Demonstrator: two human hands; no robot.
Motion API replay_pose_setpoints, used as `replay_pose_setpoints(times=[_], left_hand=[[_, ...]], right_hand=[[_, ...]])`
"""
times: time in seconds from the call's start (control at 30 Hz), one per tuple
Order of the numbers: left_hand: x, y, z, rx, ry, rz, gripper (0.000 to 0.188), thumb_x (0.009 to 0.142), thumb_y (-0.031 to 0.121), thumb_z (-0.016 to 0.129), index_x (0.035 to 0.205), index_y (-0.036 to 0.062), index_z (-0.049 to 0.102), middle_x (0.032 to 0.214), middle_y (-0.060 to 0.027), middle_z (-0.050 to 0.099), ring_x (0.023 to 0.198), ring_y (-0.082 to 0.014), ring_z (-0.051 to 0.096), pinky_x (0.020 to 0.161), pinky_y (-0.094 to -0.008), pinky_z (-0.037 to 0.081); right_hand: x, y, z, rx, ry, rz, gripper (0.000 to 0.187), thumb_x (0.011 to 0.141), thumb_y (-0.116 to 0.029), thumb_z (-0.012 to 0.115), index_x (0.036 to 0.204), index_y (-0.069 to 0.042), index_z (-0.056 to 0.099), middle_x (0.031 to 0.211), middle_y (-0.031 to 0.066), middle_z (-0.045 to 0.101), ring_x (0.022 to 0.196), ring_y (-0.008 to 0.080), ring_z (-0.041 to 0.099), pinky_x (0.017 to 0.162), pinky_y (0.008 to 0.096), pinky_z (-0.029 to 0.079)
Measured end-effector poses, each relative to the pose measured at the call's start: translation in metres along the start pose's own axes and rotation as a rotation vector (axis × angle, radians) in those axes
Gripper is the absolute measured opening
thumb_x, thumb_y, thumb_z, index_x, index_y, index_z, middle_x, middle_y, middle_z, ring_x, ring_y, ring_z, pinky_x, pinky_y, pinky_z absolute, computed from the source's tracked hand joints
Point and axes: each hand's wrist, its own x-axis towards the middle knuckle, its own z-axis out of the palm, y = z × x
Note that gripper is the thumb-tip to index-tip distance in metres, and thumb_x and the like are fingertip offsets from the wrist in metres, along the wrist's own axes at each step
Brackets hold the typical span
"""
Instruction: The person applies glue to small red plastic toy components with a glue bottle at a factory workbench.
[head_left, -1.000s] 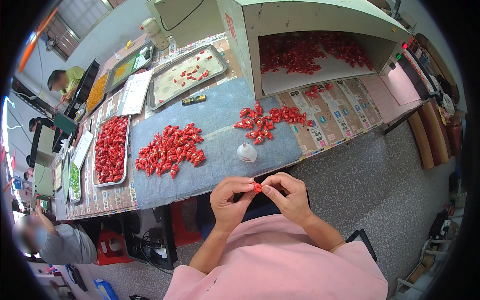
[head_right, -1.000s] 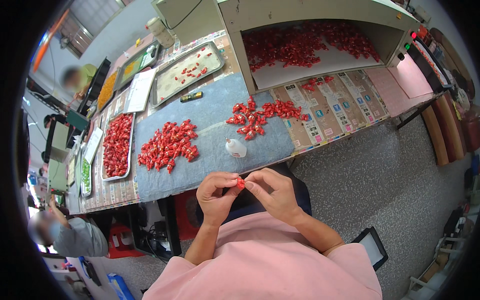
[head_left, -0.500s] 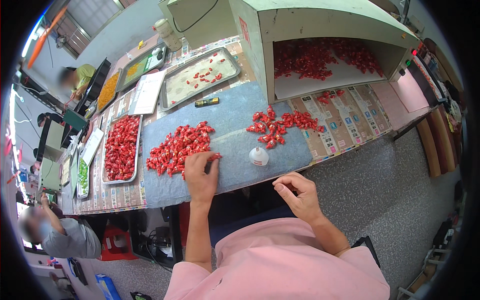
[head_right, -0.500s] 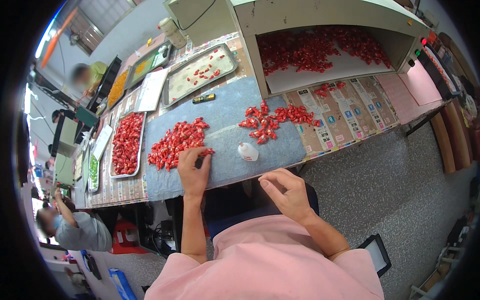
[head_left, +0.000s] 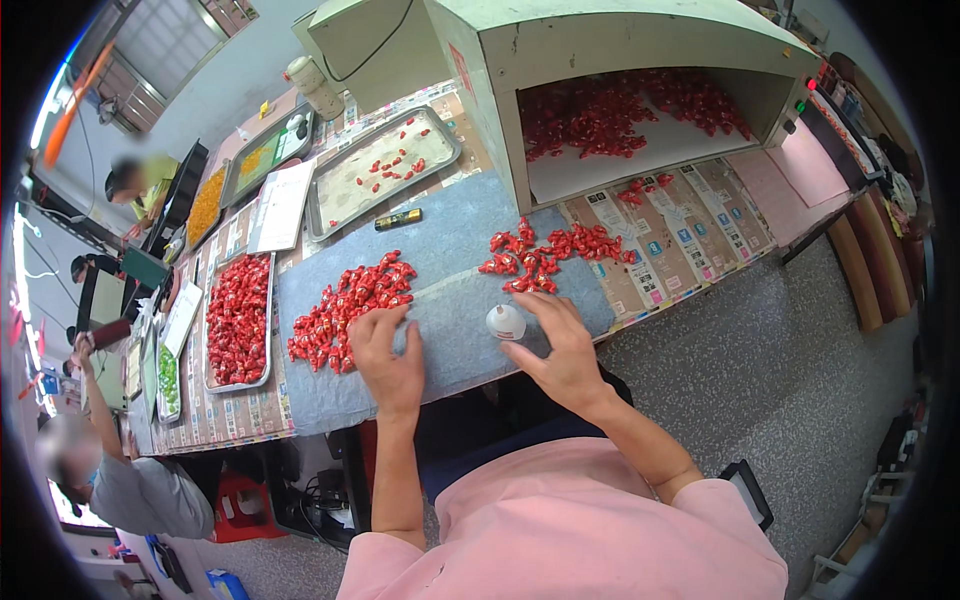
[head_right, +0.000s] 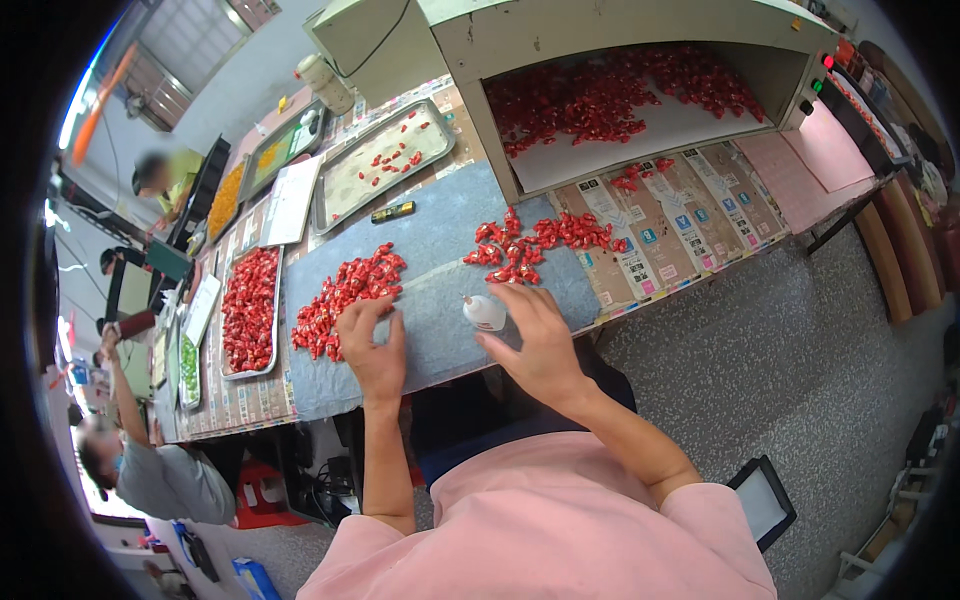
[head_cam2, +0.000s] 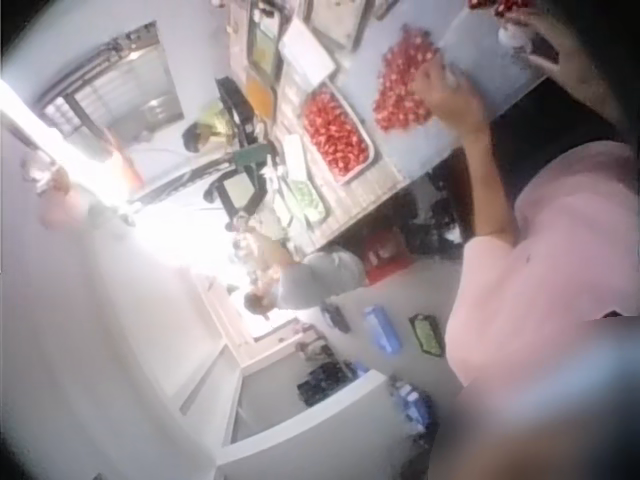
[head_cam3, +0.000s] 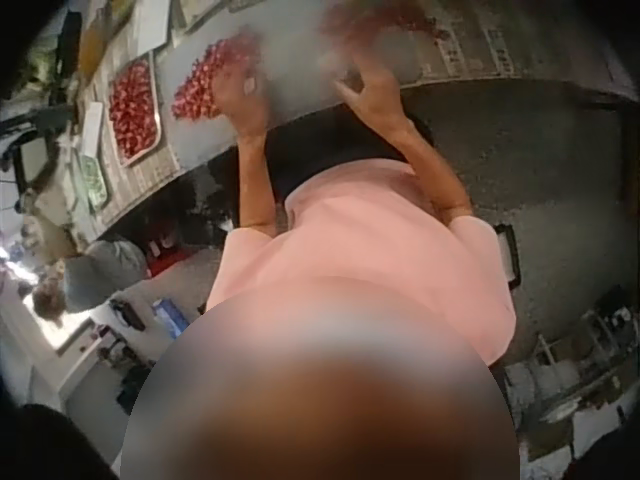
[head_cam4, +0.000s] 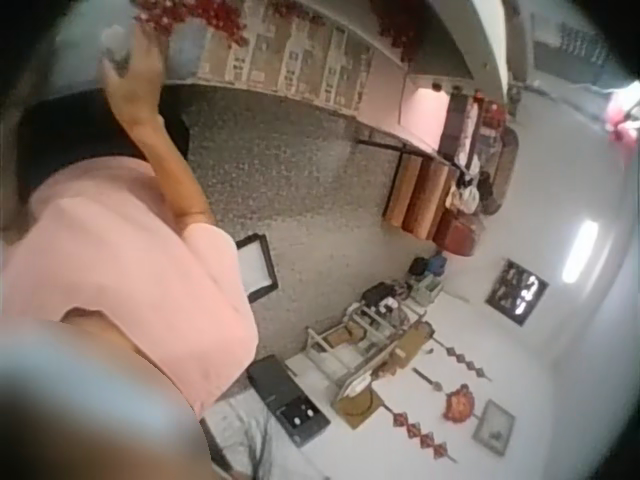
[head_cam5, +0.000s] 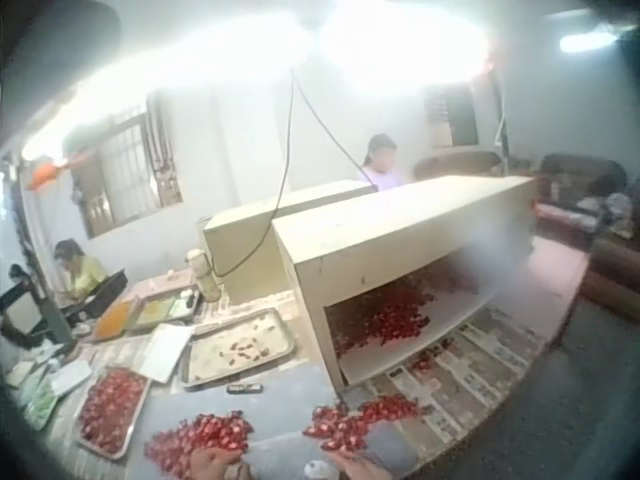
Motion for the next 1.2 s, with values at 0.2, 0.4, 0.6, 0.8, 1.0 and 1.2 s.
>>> replay_pose_setpoints(times=[0.2,0.4,0.6,0.8,1.0,1.2], left_hand=[[0.010,0.025,0.023,-0.249,-0.254,0.086,0.026,0.073,0.000,0.072,0.099,0.0038,0.068,0.100,-0.0132,0.062,0.098,-0.0315,0.057,0.087,-0.0403,0.045],[0.035,0.041,0.052,-0.265,-0.367,0.156,0.028,0.076,0.000,0.070,0.104,0.0045,0.067,0.107,-0.0143,0.063,0.104,-0.0345,0.056,0.091,-0.0423,0.046],[0.044,0.044,0.069,-0.233,-0.499,0.160,0.027,0.076,0.000,0.070,0.102,0.0059,0.068,0.100,-0.0126,0.065,0.097,-0.0319,0.060,0.083,-0.0408,0.048],[0.032,0.042,0.055,-0.247,-0.470,0.083,0.021,0.084,0.003,0.066,0.105,0.0046,0.066,0.092,-0.0125,0.064,0.086,-0.0293,0.063,0.075,-0.0379,0.050],[-0.007,0.044,0.026,-1.098,-0.554,-0.582,0.025,0.095,0.007,0.060,0.120,0.0012,0.063,0.104,-0.0082,0.066,0.088,-0.0159,0.064,0.079,-0.0283,0.052],[-0.036,0.045,0.013,-1.613,-0.635,-0.958,0.027,0.094,0.003,0.062,0.120,0.0008,0.061,0.110,-0.0105,0.067,0.093,-0.0162,0.066,0.085,-0.0299,0.055]], right_hand=[[0.000,0.008,0.006,0.007,-0.098,-0.043,0.042,0.075,-0.009,0.077,0.114,-0.002,0.062,0.103,0.0166,0.066,0.095,0.0338,0.062,0.086,0.0394,0.048],[-0.018,-0.002,-0.024,0.163,-0.044,0.135,0.037,0.081,-0.012,0.071,0.114,0.000,0.059,0.100,0.0159,0.060,0.086,0.0290,0.062,0.074,0.0355,0.050],[-0.029,-0.001,-0.039,0.221,-0.052,0.188,0.038,0.085,-0.015,0.069,0.118,0.000,0.057,0.101,0.0139,0.058,0.085,0.0270,0.061,0.074,0.0345,0.049],[-0.024,-0.001,-0.050,0.150,-0.088,0.160,0.045,0.087,-0.023,0.074,0.121,0.001,0.057,0.100,0.0092,0.058,0.087,0.0184,0.059,0.077,0.0292,0.048],[-0.031,0.006,-0.060,0.310,-0.050,0.306,0.052,0.076,-0.024,0.085,0.116,-0.002,0.060,0.097,0.0068,0.062,0.084,0.0160,0.061,0.074,0.0273,0.049],[-0.035,-0.006,-0.064,0.480,0.086,0.416,0.047,0.069,-0.017,0.090,0.103,-0.004,0.060,0.094,0.0005,0.060,0.083,0.0079,0.058,0.072,0.0231,0.048]])
